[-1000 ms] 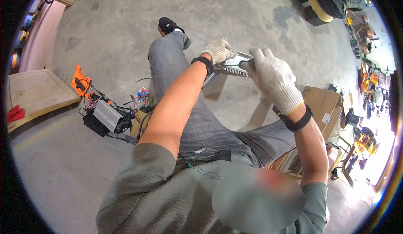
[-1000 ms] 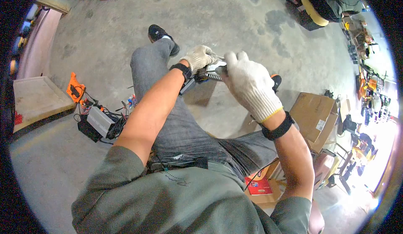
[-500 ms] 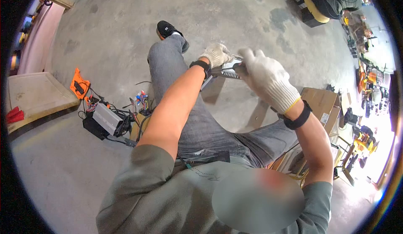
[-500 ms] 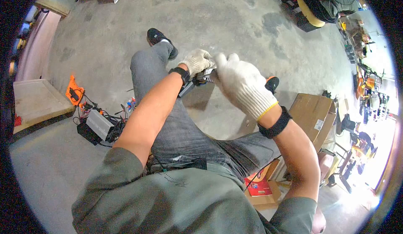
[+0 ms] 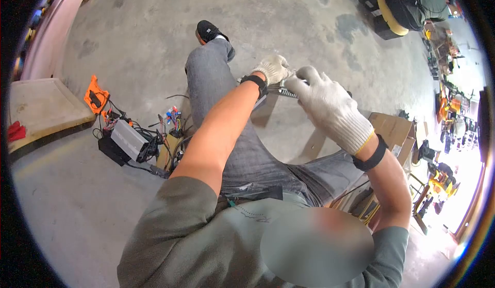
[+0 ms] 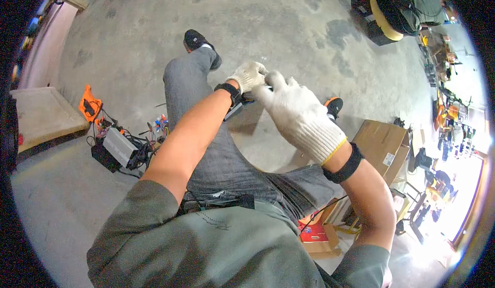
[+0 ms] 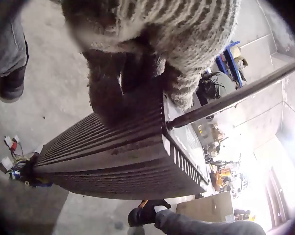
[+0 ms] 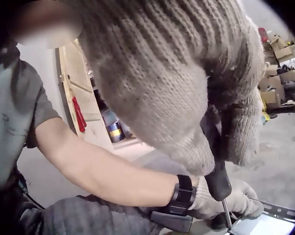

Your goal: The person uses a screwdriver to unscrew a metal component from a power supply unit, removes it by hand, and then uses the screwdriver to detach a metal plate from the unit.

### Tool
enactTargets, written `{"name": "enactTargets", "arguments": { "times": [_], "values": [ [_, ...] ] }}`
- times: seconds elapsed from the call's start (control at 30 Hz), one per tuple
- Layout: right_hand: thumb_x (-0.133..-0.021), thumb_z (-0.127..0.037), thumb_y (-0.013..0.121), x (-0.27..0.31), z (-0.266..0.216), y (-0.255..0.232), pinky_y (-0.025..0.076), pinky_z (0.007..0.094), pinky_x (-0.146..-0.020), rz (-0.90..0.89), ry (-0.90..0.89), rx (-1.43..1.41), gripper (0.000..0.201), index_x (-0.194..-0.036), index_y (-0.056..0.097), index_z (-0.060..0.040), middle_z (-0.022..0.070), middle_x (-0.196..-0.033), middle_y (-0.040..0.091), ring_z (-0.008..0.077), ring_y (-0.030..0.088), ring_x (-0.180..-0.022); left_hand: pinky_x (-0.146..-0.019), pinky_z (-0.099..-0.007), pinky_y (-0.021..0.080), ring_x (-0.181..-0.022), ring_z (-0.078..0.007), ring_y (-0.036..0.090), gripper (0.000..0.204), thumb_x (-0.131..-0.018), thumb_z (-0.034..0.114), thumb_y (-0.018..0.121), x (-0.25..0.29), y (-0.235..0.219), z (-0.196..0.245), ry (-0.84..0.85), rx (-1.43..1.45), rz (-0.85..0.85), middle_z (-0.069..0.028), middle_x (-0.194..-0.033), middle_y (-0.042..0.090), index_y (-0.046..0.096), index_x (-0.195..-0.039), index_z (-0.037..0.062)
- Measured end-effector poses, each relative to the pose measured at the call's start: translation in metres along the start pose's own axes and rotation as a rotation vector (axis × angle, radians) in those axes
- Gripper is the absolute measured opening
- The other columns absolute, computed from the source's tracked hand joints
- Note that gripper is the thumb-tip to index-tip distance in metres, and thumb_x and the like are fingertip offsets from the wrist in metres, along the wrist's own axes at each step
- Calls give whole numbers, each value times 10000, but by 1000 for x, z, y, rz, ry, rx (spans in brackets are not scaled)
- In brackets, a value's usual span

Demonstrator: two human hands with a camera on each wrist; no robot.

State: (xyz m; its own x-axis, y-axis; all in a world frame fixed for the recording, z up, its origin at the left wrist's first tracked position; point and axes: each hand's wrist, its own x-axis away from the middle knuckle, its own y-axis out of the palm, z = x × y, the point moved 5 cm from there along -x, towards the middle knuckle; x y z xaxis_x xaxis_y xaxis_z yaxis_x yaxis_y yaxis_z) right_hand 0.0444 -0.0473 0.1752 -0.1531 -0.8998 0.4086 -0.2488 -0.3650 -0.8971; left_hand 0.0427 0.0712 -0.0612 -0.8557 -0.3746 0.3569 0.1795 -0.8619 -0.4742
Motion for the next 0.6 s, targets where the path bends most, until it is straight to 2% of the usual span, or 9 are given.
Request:
{"name": "enactTargets", "arguments": {
  "times": [0.07,0.13,0.23,0.3,0.33,0.4,0.43,0.5,0.6],
  "values": [
    [-935,-45,615,4,-10,4,607,491,-885,74,-233,210,304,-1229,555,-86,206,-1186,602,379,687,-1089,-943,-412,558,-1055,-340,736,329,-894,287,713,-6,5,-6,-28,39,-9,-196,-1135,762,788,-1143,85],
    [-931,-44,611,5,-12,3,608,479,-885,113,-249,235,307,-1232,555,-71,198,-1180,612,369,683,-1106,-937,-417,560,-1054,-346,736,330,-895,263,712,-2,2,2,-33,28,-24,-200,-1143,760,781,-1159,78],
    [-934,-43,609,-6,-5,4,609,472,-885,-10,-30,145,314,-1244,556,-47,200,-1196,613,365,685,-1104,-919,-403,566,-1020,-320,745,344,-884,277,740,2,-1,5,-28,65,-18,-211,-1102,767,783,-1143,55],
    [-938,-46,606,-10,14,1,610,465,-885,-145,410,24,297,-1230,558,-31,196,-1204,611,357,682,-1116,-917,-402,566,-1014,-314,746,347,-881,278,742,3,-4,6,-16,38,-35,-207,-1096,769,783,-1146,56],
    [-938,-46,606,-6,14,-1,610,465,-885,-137,408,26,297,-1230,558,-31,196,-1204,611,357,682,-1116,-916,-401,567,-1008,-308,747,351,-879,278,745,4,-8,8,-13,15,-44,-203,-1091,771,782,-1149,57],
    [-942,-74,618,2,2,-4,611,469,-859,-46,147,93,259,-1193,565,-38,200,-1149,623,370,698,-1068,-908,-404,569,-1013,-315,748,346,-881,283,739,-1,-3,-1,-13,73,-43,-208,-1090,769,785,-1135,53],
    [-942,-74,618,2,7,-1,611,469,-859,-44,144,93,259,-1193,565,-38,200,-1149,623,370,698,-1068,-915,-420,566,-1029,-331,742,363,-869,332,764,-6,-2,-5,-23,62,5,-195,-1090,774,792,-1113,65],
    [-943,-104,635,6,-5,5,610,479,-833,164,-256,204,256,-1180,568,-37,209,-1100,630,387,714,-997,-922,-436,563,-1046,-347,736,384,-857,382,790,-7,1,-10,-39,55,41,-182,-1090,779,799,-1090,77],
    [-941,-104,636,2,-2,10,610,496,-821,201,-254,230,289,-1215,567,-45,222,-1090,629,396,722,-953,-922,-410,566,-1040,-327,743,333,-883,290,735,-5,1,-1,-17,34,-4,-199,-1106,768,789,-1117,59]
  ]
}}
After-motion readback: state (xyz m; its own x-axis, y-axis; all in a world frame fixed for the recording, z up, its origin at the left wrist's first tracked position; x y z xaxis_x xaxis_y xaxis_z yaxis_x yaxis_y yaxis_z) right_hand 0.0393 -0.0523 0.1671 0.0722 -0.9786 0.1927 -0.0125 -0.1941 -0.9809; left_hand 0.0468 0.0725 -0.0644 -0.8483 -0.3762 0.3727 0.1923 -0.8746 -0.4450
